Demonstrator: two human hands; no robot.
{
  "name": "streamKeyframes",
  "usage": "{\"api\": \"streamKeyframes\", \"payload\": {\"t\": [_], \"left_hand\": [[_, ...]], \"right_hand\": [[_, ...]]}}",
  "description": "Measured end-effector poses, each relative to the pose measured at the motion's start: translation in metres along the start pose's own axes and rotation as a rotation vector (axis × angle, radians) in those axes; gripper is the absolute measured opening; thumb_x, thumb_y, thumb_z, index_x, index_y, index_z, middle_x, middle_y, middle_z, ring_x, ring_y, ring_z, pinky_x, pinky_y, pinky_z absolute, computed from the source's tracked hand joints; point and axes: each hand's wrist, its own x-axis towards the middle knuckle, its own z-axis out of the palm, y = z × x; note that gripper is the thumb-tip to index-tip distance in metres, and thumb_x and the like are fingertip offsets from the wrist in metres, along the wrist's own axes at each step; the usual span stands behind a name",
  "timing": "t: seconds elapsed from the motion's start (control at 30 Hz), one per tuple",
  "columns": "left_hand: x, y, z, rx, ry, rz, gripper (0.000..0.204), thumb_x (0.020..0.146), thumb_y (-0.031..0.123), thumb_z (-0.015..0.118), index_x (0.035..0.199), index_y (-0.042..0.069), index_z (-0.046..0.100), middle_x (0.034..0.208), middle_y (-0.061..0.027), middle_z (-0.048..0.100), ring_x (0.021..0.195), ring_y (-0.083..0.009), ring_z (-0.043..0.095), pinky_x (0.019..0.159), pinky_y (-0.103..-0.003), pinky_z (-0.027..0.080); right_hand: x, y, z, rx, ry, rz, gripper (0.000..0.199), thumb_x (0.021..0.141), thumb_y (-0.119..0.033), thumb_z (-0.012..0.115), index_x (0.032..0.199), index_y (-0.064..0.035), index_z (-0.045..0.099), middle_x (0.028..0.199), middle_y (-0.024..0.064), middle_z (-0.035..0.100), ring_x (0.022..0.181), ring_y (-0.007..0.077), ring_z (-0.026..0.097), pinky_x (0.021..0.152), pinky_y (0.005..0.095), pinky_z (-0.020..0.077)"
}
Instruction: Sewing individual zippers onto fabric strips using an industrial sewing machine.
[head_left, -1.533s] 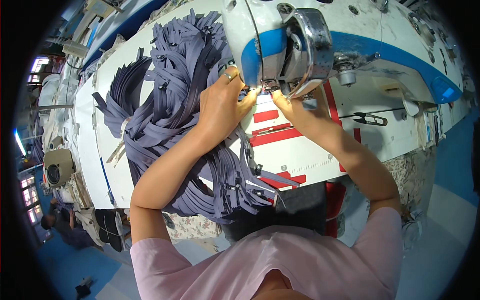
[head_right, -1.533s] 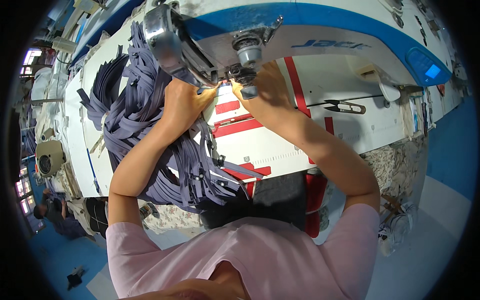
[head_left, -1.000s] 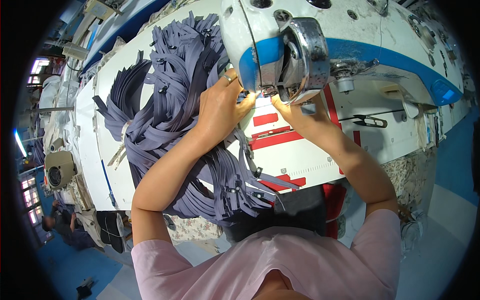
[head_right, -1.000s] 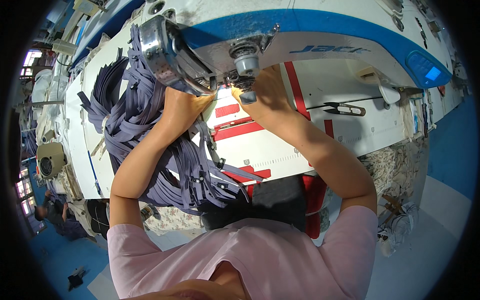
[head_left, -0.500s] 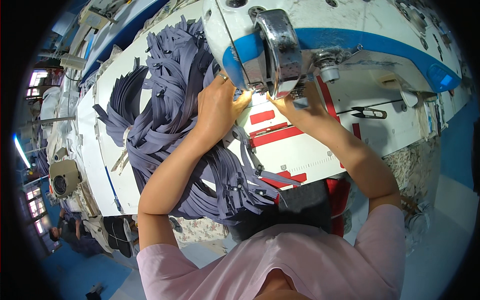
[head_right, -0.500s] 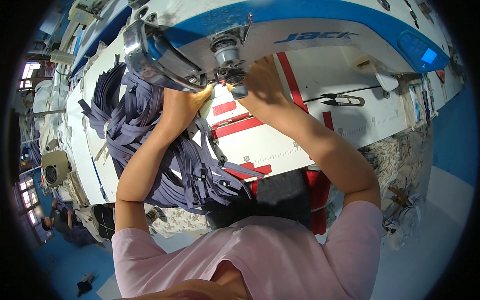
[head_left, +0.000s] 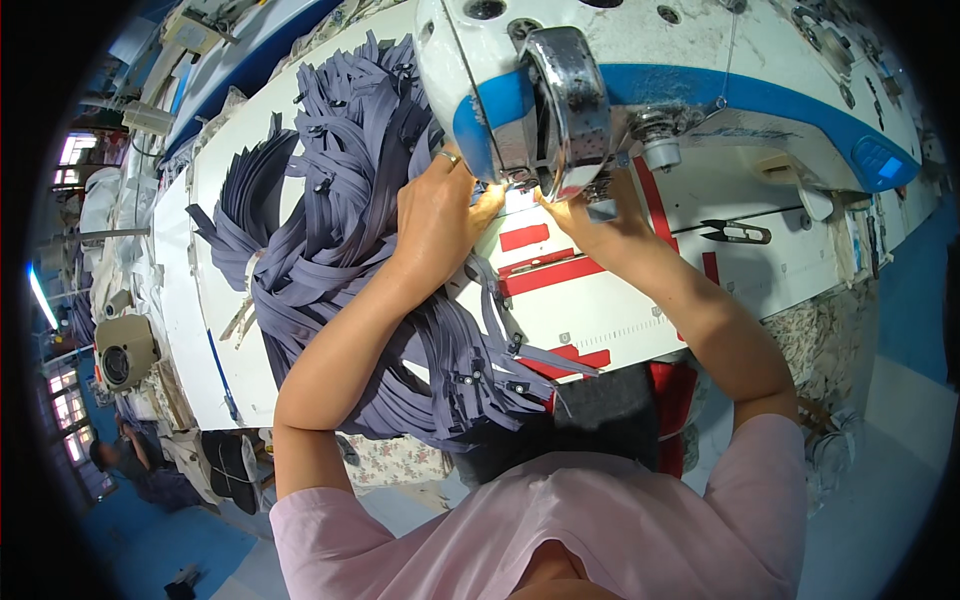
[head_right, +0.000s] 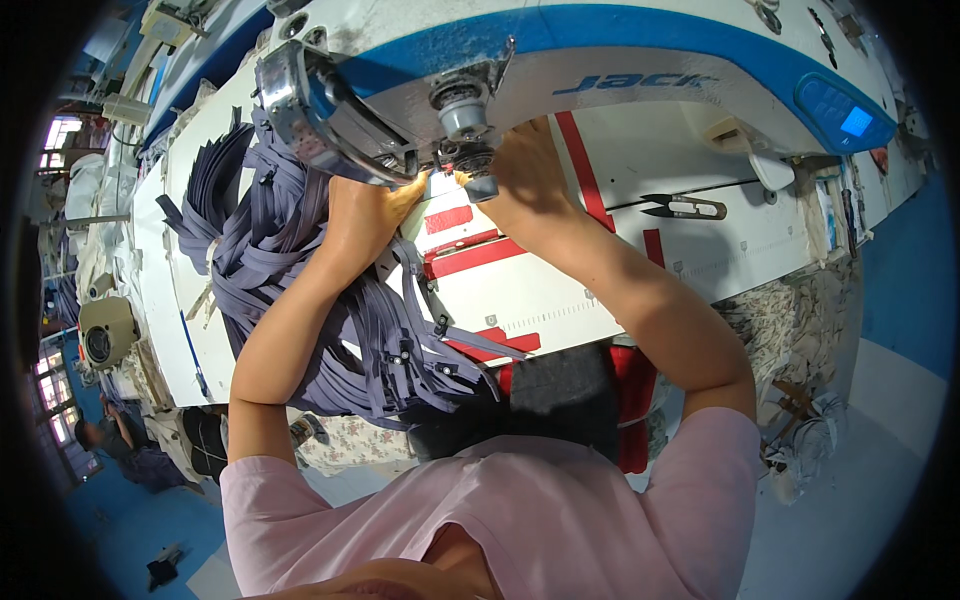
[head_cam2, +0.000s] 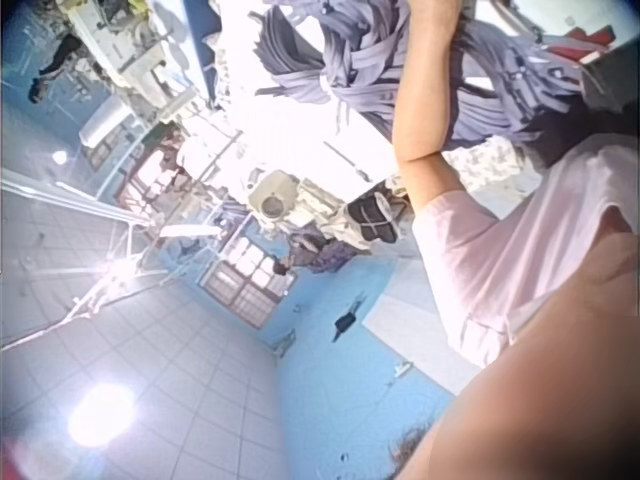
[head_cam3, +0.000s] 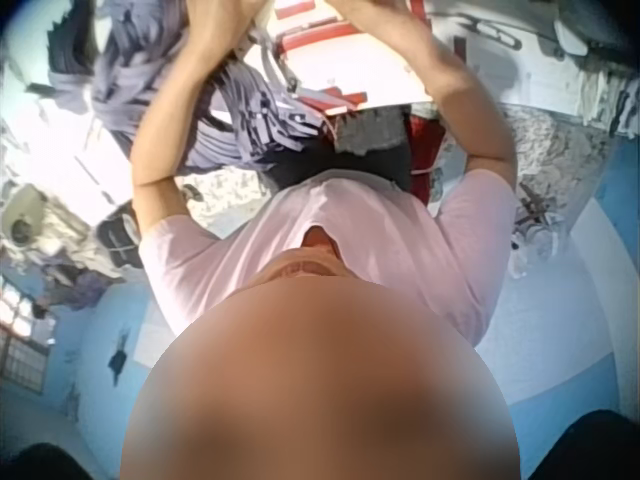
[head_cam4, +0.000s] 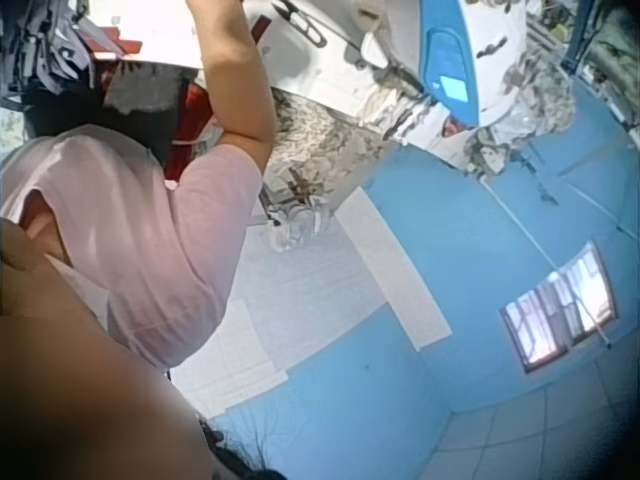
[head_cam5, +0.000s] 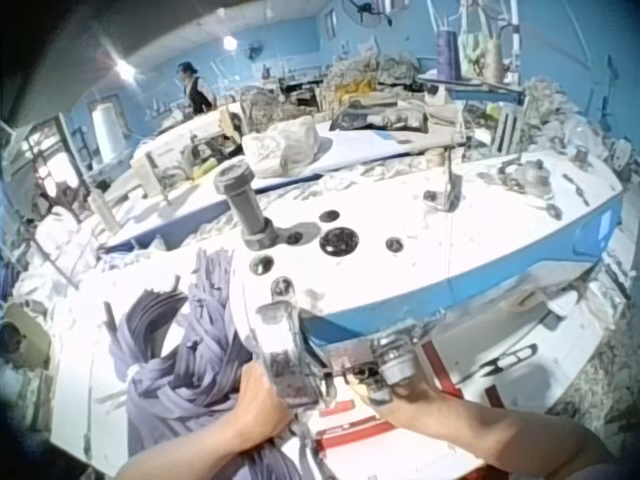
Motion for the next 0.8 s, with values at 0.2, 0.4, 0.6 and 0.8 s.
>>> {"api": "streamKeyframes", "payload": {"t": [0.2, 0.4, 0.6, 0.8], "left_hand": [[-0.001, -0.005, 0.003, 0.027, 0.042, 0.055, 0.024, 0.080, 0.015, 0.073, 0.098, 0.001, 0.065, 0.103, -0.0180, 0.065, 0.084, -0.0373, 0.066, 0.067, -0.045, 0.054], [0.001, 0.000, 0.002, 0.017, 0.052, 0.033, 0.024, 0.079, 0.015, 0.074, 0.097, 0.001, 0.064, 0.101, -0.0174, 0.065, 0.083, -0.0366, 0.067, 0.067, -0.044, 0.055], [0.001, 0.000, 0.001, 0.040, 0.035, 0.035, 0.025, 0.079, 0.016, 0.074, 0.097, 0.001, 0.064, 0.101, -0.0171, 0.065, 0.083, -0.0360, 0.067, 0.067, -0.044, 0.055], [-0.001, -0.002, 0.003, 0.025, 0.020, 0.032, 0.026, 0.079, 0.017, 0.074, 0.097, 0.001, 0.064, 0.101, -0.0174, 0.064, 0.083, -0.0363, 0.066, 0.067, -0.044, 0.054]], "right_hand": [[0.008, -0.003, -0.001, 0.087, 0.029, 0.075, 0.029, 0.092, -0.023, 0.064, 0.113, -0.0079, 0.052, 0.108, 0.0142, 0.056, 0.101, 0.0292, 0.058, 0.084, 0.0454, 0.0478], [0.007, -0.003, -0.003, 0.174, 0.053, 0.156, 0.026, 0.091, -0.024, 0.064, 0.108, -0.0078, 0.054, 0.103, 0.0140, 0.058, 0.098, 0.0296, 0.059, 0.082, 0.0454, 0.0472], [0.005, -0.003, -0.008, 0.265, 0.082, 0.241, 0.023, 0.090, -0.025, 0.064, 0.103, -0.0078, 0.056, 0.098, 0.0139, 0.059, 0.094, 0.0300, 0.059, 0.080, 0.0455, 0.0465], [0.016, -0.006, -0.010, 0.353, 0.120, 0.319, 0.021, 0.090, -0.026, 0.064, 0.098, -0.0077, 0.058, 0.093, 0.0138, 0.061, 0.091, 0.0304, 0.060, 0.079, 0.0455, 0.0459]]}}
